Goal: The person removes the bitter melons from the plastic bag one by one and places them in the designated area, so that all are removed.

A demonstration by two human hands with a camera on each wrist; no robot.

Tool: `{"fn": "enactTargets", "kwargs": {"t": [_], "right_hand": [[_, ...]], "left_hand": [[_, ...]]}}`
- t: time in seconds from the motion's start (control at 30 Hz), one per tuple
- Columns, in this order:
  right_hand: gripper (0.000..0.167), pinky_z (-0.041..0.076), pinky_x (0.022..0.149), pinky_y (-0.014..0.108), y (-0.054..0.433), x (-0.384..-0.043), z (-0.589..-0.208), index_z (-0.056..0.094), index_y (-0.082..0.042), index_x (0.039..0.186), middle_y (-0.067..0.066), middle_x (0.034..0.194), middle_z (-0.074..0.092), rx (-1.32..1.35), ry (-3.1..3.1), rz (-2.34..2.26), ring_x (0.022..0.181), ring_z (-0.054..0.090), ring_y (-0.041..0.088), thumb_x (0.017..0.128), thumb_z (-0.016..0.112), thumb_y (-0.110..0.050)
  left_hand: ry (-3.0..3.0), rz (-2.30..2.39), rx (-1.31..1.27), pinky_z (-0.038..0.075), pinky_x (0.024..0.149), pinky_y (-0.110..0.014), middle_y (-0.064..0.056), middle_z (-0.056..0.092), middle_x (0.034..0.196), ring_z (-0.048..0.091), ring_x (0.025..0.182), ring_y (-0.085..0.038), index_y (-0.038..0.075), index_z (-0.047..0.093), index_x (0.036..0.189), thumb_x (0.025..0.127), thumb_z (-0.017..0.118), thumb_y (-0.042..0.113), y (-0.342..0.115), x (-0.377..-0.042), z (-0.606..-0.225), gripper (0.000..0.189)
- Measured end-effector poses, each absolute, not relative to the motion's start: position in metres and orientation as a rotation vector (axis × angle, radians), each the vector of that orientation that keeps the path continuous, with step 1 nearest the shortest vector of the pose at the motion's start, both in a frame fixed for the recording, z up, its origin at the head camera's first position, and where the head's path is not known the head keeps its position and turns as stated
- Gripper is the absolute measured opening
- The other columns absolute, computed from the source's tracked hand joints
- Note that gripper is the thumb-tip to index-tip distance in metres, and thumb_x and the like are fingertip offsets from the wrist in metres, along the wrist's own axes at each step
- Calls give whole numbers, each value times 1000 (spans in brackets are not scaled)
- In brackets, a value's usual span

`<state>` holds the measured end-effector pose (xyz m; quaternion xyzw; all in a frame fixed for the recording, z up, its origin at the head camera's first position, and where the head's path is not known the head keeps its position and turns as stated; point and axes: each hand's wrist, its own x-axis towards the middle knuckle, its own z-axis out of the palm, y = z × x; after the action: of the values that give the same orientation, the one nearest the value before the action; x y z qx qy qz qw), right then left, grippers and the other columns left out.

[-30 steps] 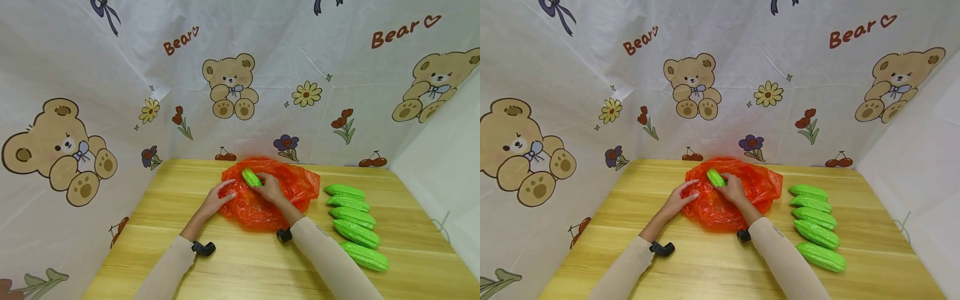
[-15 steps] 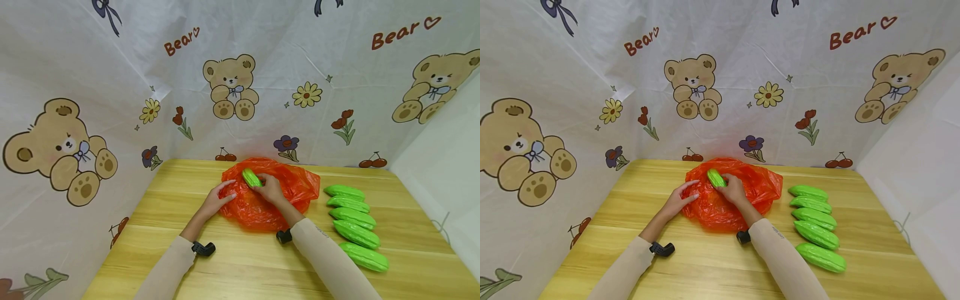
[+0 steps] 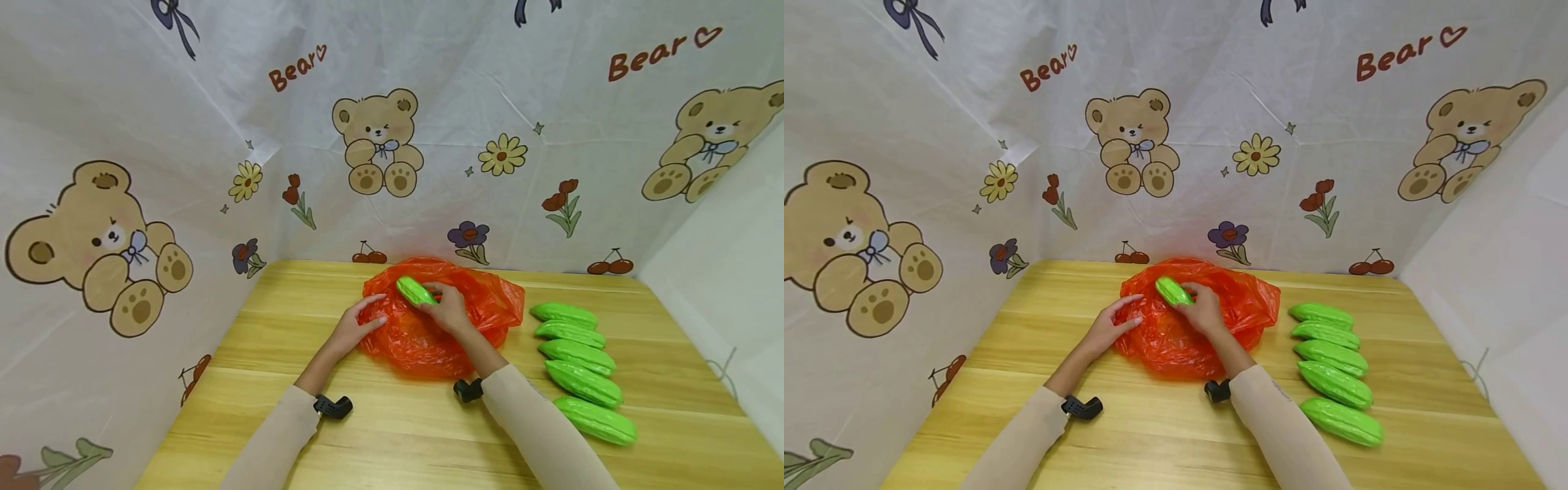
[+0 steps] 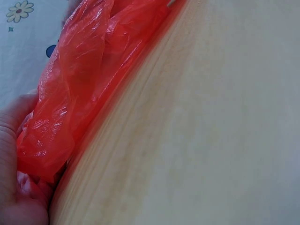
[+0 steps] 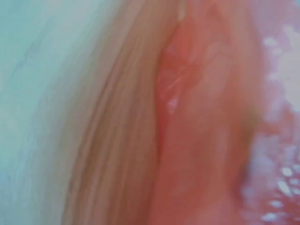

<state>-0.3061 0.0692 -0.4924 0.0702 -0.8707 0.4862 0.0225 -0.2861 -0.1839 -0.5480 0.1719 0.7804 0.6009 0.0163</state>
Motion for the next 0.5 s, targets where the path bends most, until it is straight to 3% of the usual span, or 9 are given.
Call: {"fn": "enactTargets", "kwargs": {"t": [0.5], "right_hand": [[47, 58, 91, 43, 85, -277, -460, 66, -7, 134, 16, 128, 65, 257, -2684, 1616, 111, 62, 35, 89, 79, -11]], "left_hand": [[2407, 1881, 551, 44, 109, -48, -2, 46, 153, 43, 141, -28, 28, 55, 145, 95, 73, 36, -185, -289, -551, 54]]}}
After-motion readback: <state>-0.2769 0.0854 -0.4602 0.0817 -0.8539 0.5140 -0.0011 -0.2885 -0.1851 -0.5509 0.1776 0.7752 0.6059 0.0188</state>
